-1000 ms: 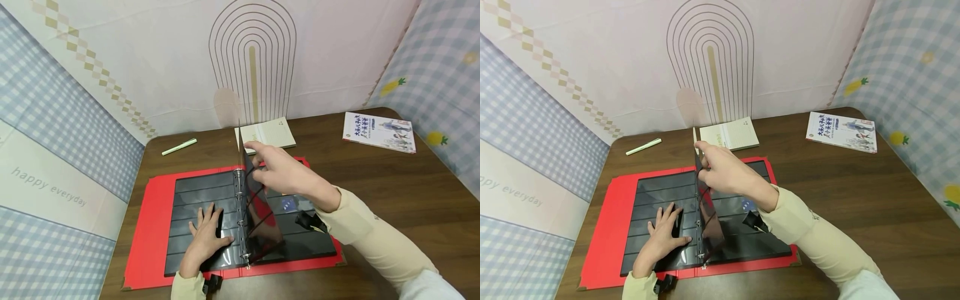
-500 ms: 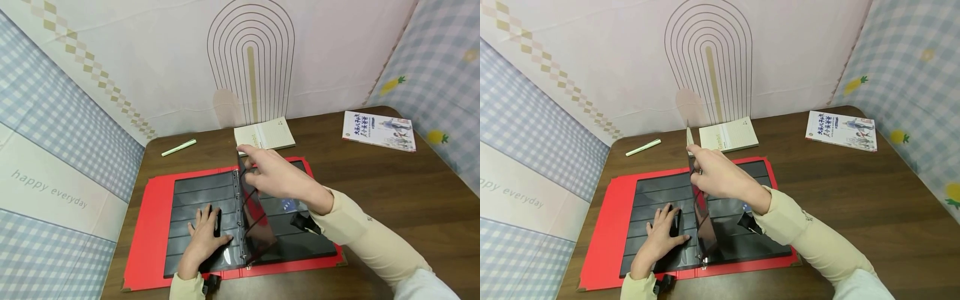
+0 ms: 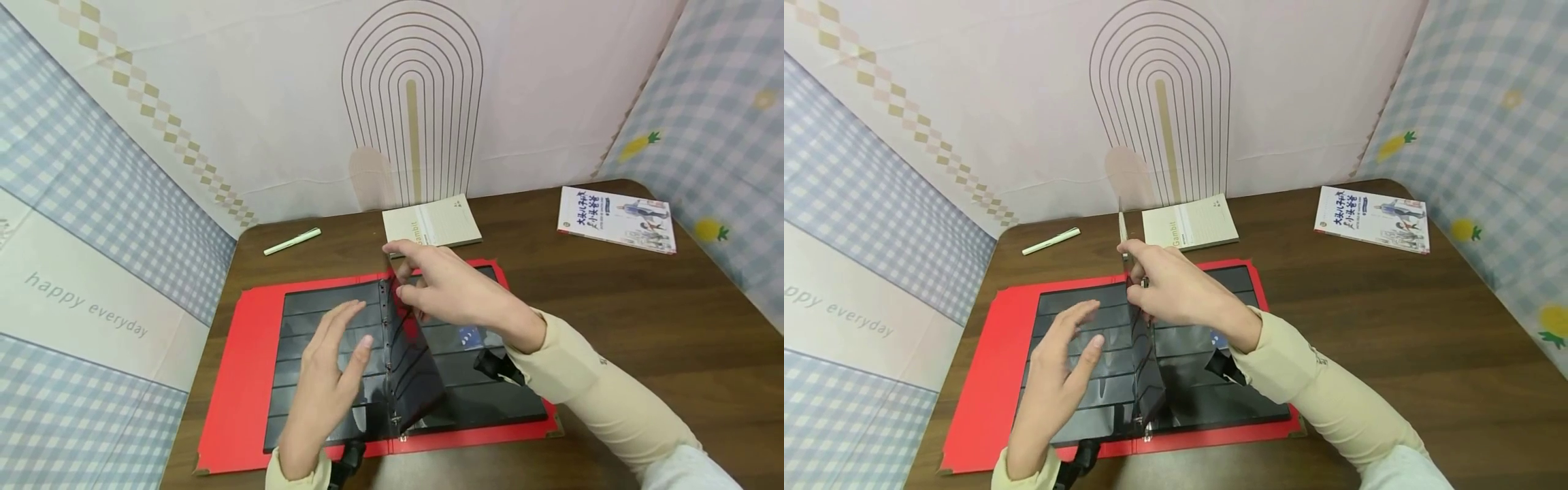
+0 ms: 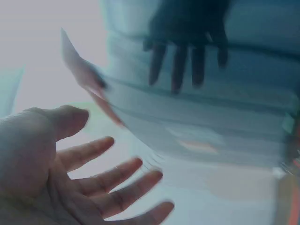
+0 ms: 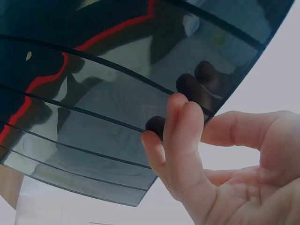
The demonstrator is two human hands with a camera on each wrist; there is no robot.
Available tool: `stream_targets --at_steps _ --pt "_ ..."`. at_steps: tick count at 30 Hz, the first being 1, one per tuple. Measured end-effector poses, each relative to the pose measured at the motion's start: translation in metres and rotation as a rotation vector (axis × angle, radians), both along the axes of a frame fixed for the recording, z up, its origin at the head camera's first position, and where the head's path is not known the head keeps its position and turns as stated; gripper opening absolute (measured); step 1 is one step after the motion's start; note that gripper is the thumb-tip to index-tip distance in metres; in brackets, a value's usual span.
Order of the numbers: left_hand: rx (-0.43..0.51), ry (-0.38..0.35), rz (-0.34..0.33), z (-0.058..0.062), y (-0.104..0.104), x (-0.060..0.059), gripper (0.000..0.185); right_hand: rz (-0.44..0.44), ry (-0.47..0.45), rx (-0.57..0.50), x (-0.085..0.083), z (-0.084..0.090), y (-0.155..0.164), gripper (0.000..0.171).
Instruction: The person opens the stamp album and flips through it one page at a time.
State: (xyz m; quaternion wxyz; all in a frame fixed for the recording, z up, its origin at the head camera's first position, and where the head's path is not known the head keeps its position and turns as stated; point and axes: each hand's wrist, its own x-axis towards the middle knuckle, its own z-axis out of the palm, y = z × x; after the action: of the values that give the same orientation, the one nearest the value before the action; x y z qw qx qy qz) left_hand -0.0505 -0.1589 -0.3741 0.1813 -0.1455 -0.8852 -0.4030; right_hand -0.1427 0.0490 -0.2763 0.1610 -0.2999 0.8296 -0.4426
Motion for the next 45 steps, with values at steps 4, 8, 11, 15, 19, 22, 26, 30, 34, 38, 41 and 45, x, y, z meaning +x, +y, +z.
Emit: stream_targets --at_steps 4,8,11,15,19,22,26,30,34,38,41,45 --pt "0.112 0.082 -0.049 0.025 0.016 0.001 0.038 0.012 -0.007 -0.028 -0.001 -0.001 0.000 0.059" --pt "0.205 -0.025 -0.012 0.039 0.028 -0.002 0.048 0.033 -0.037 -0.069 -0.001 -0.003 -0.001 0.058" --pt "0.245 -0.093 0.015 0.042 0.033 -0.005 0.058 0.053 -0.068 -0.096 -0.001 -0.004 -0.002 0.059" --pt "0.262 -0.134 0.016 0.043 0.037 -0.008 0.061 0.074 -0.082 -0.119 -0.001 -0.005 -0.003 0.059" --pt "0.280 -0.156 0.027 0.042 0.037 -0.010 0.055 0.103 -0.092 -0.132 -0.003 -0.007 -0.004 0.059" --pt "0.297 -0.162 0.044 0.042 0.035 -0.009 0.052 0.114 -0.109 -0.134 -0.004 -0.008 -0.005 0.059" --pt "0.302 -0.142 0.057 0.042 0.031 -0.008 0.049 0.115 -0.115 -0.134 -0.006 -0.010 -0.004 0.058" --pt "0.310 -0.113 0.065 0.042 0.026 -0.006 0.043 0.105 -0.116 -0.138 -0.008 -0.016 0.001 0.056" --pt "0.314 -0.090 0.074 0.041 0.020 -0.003 0.038 0.081 -0.108 -0.144 -0.011 -0.026 0.012 0.054" --pt "0.316 -0.050 0.086 0.038 0.013 -0.002 0.036 0.062 -0.094 -0.139 -0.016 -0.037 0.026 0.052" --pt "0.328 -0.034 0.090 0.036 0.007 -0.001 0.034 0.053 -0.090 -0.130 -0.018 -0.042 0.035 0.050" --pt "0.329 -0.055 0.117 0.034 0.001 0.001 0.030 0.055 -0.089 -0.133 -0.021 -0.047 0.045 0.048"
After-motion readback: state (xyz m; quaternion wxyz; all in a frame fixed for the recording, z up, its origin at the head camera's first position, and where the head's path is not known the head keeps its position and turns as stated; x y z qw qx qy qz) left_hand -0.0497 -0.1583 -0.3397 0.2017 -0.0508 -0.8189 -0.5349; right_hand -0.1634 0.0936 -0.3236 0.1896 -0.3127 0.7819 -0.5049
